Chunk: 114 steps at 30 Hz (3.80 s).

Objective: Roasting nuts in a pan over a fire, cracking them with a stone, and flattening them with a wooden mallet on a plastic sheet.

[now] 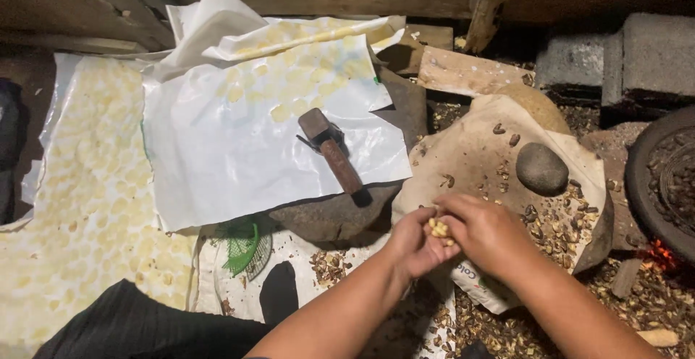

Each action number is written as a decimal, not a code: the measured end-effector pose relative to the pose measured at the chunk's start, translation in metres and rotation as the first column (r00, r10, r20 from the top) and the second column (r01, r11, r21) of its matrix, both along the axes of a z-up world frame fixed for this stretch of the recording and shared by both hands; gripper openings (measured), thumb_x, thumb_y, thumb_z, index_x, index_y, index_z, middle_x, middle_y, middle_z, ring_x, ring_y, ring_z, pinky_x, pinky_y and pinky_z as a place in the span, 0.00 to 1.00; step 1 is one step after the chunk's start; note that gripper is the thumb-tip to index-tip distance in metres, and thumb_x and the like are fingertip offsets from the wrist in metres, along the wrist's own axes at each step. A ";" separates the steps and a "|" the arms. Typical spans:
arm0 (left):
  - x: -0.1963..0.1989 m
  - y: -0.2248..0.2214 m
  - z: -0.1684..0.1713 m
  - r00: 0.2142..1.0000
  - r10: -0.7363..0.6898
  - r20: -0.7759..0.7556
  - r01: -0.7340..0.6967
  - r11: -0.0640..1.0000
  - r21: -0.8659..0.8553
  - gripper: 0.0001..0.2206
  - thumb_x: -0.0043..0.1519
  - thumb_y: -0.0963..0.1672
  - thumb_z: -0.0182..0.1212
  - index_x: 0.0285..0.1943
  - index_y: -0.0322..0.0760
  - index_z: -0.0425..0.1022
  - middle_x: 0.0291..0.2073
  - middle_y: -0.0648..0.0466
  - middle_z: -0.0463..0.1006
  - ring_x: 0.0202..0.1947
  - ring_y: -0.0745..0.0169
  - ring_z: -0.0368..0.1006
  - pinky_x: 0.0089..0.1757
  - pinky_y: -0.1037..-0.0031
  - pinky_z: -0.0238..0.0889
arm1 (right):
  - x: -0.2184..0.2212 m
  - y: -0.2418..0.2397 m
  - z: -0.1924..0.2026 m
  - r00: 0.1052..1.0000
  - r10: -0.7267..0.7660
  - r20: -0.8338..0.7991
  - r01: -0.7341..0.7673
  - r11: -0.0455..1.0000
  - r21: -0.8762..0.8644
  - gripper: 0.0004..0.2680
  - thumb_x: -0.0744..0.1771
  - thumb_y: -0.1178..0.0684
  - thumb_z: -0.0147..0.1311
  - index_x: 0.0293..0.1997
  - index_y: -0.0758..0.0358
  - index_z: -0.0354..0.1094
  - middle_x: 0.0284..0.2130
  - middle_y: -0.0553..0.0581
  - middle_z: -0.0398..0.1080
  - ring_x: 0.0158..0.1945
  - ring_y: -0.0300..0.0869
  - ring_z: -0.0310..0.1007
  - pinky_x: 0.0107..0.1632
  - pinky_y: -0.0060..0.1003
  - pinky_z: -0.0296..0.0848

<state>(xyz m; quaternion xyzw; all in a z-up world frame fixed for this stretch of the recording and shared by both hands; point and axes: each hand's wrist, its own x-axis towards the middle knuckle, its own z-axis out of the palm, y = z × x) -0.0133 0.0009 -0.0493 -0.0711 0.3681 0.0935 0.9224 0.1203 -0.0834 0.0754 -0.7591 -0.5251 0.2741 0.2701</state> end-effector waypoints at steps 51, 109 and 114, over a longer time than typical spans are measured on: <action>-0.133 0.319 0.017 0.748 0.562 -0.353 0.654 -0.714 0.249 0.08 0.66 0.47 0.61 0.51 0.43 0.74 0.39 0.52 0.73 0.45 0.51 0.74 0.45 0.63 0.68 | -0.067 0.302 -0.036 0.908 -0.374 0.188 0.412 0.877 -0.247 0.19 0.69 0.38 0.48 0.49 0.68 0.65 0.40 0.77 0.75 0.50 0.69 0.76 0.49 0.62 0.75; -0.203 0.324 0.012 0.795 0.448 -0.409 0.600 -0.684 0.416 0.06 0.69 0.45 0.57 0.50 0.43 0.73 0.41 0.52 0.72 0.48 0.48 0.72 0.48 0.64 0.68 | -0.177 0.289 -0.038 0.877 -0.296 0.378 0.396 0.891 -0.223 0.15 0.69 0.41 0.48 0.50 0.66 0.60 0.35 0.79 0.75 0.46 0.70 0.77 0.49 0.65 0.75; -0.204 0.324 0.019 0.791 0.472 -0.390 0.610 -0.662 0.435 0.06 0.69 0.46 0.58 0.49 0.42 0.76 0.42 0.53 0.73 0.49 0.50 0.73 0.49 0.66 0.69 | -0.148 0.309 -0.028 0.917 -0.231 0.325 0.331 0.896 -0.296 0.17 0.68 0.36 0.49 0.47 0.64 0.63 0.38 0.76 0.75 0.49 0.69 0.76 0.50 0.64 0.74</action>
